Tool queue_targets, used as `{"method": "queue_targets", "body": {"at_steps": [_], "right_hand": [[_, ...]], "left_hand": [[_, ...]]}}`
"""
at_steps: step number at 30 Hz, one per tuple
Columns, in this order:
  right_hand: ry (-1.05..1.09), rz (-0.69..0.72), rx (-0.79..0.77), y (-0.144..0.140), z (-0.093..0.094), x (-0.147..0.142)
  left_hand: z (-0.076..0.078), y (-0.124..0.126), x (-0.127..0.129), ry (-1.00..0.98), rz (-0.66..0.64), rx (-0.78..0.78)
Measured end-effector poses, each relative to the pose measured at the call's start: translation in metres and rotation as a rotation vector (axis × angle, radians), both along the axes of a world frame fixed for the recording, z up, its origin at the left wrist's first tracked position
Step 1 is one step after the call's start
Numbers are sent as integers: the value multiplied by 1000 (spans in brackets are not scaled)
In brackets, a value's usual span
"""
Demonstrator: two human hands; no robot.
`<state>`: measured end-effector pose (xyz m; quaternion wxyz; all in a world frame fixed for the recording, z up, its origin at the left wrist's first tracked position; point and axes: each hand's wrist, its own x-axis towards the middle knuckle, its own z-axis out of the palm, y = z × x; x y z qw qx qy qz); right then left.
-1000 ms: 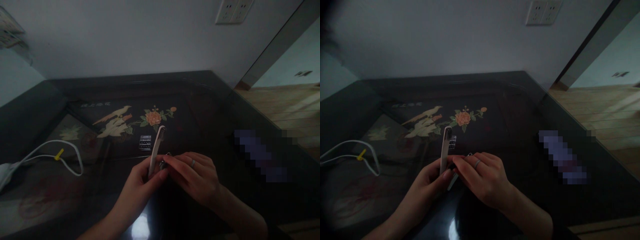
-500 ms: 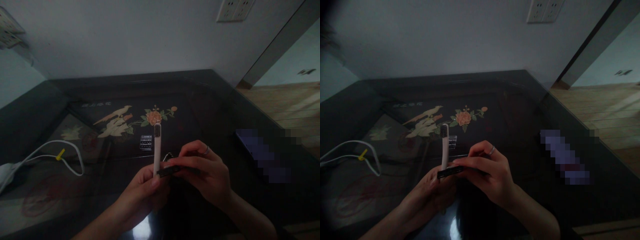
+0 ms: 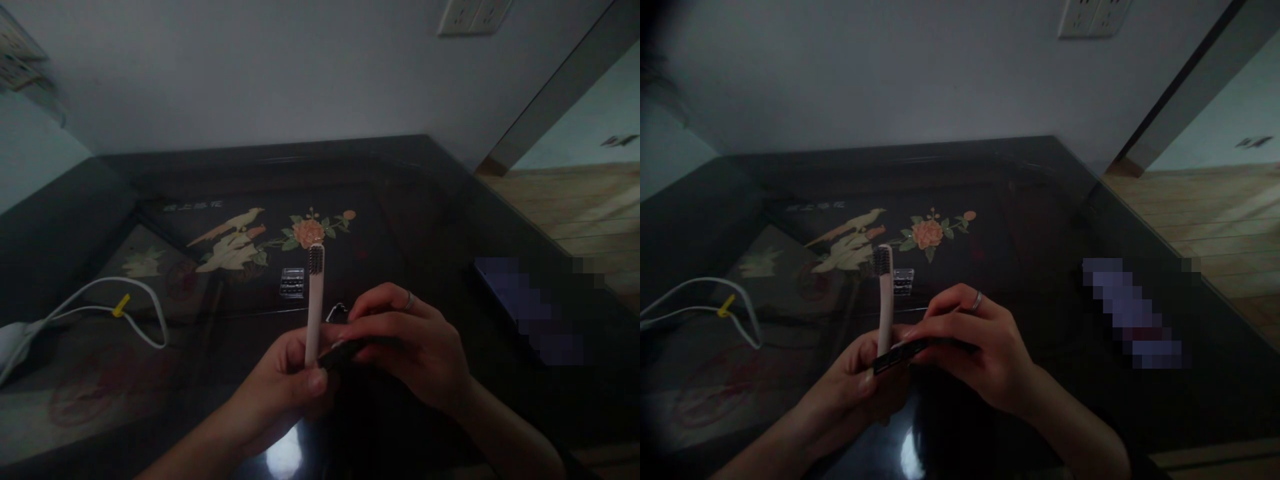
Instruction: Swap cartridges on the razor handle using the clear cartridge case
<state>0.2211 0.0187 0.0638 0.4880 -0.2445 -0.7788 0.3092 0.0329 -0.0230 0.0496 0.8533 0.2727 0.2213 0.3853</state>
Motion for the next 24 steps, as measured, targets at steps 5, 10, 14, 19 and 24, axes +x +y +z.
{"method": "queue_targets", "body": {"at_steps": [5, 10, 14, 19, 24], "right_hand": [[7, -63, 18, 1, 3, 1], [-64, -266, 111, 0, 8, 7], [-177, -464, 251, -1, 12, 12], [-232, -537, 334, -2, 11, 14], [-264, -567, 392, -3, 12, 17]], "left_hand": [[2, 3, 1, 114, 66, 44], [1, 3, 3, 394, 301, 197], [0, -3, 2, 750, 303, 408], [-5, -6, 1, 1011, 298, 636], [-10, -5, 3, 1094, 269, 744]]}}
